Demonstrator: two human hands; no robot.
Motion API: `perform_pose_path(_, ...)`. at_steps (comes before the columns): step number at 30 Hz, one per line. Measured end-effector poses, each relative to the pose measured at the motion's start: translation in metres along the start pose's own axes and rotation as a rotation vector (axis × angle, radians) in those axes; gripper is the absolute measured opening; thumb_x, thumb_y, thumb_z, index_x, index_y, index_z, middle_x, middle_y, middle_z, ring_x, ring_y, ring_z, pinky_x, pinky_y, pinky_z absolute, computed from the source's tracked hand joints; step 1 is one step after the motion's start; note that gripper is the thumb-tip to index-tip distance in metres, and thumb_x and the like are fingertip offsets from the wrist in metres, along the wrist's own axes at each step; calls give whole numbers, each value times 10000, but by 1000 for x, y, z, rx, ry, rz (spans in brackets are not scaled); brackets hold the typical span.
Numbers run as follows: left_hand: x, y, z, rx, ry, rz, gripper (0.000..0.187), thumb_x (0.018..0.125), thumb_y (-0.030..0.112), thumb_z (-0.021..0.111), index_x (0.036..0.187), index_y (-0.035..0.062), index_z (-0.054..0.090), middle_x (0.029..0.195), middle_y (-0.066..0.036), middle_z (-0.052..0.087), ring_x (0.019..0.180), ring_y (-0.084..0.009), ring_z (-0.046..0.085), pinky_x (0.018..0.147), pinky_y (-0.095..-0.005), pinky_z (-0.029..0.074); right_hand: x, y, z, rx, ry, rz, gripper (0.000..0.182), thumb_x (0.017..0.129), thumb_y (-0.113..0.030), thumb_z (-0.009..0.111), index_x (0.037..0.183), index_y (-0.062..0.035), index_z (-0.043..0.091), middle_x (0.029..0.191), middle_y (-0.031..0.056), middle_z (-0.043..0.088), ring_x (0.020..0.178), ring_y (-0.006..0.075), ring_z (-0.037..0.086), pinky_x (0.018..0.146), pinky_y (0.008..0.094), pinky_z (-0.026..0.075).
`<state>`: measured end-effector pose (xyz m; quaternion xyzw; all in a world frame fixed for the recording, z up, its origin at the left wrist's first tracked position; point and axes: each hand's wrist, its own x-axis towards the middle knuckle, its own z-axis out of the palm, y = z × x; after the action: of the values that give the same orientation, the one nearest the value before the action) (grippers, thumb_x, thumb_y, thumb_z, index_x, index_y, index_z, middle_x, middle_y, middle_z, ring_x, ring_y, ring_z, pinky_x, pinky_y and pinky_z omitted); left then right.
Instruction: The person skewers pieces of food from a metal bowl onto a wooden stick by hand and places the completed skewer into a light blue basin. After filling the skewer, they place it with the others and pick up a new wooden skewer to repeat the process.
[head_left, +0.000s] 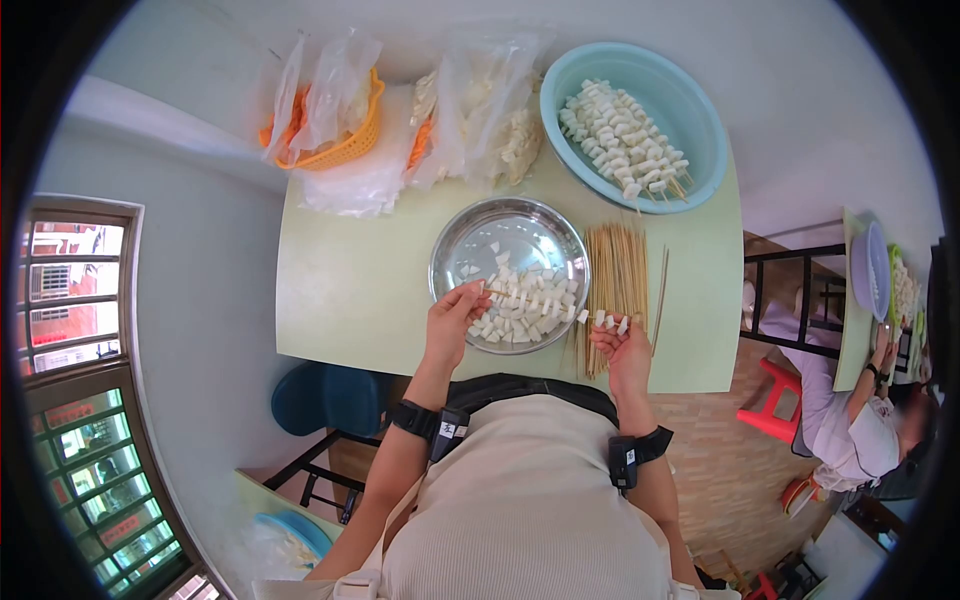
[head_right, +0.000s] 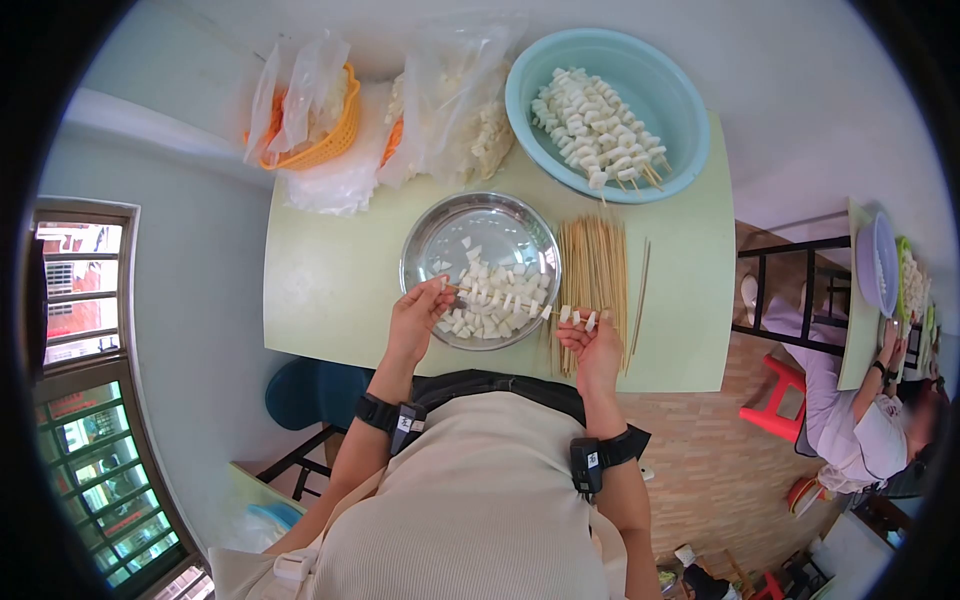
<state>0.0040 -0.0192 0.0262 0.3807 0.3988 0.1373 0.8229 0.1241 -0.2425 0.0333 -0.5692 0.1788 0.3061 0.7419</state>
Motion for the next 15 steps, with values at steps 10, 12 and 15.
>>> perform_pose_path(10,-1,1,9,49,21,15,237,847,152,567,1010,-19,584,854,-60,609,758,-115,563,705,-222,447,-3,-2,1,-47,45,-2,494,932,-390,305,901,48,532,743,162,615,615,197,615,563,246,491)
perform_pose_path(12,-2,0,10,31,21,19,235,847,150,566,1012,-17,583,854,-59,609,757,-116,563,708,-224,448,-4,-2,1,-34,37,-37,498,931,-394,308,902,49,534,746,162,615,618,199,616,564,247,492)
perform_pose_path(15,0,-2,8,10,37,7,230,847,147,564,1012,-13,582,859,-60,608,762,-119,563,716,-229,452,-7,-5,6,-23,22,-81,503,930,-397,314,906,54,535,753,164,613,625,201,618,567,248,493)
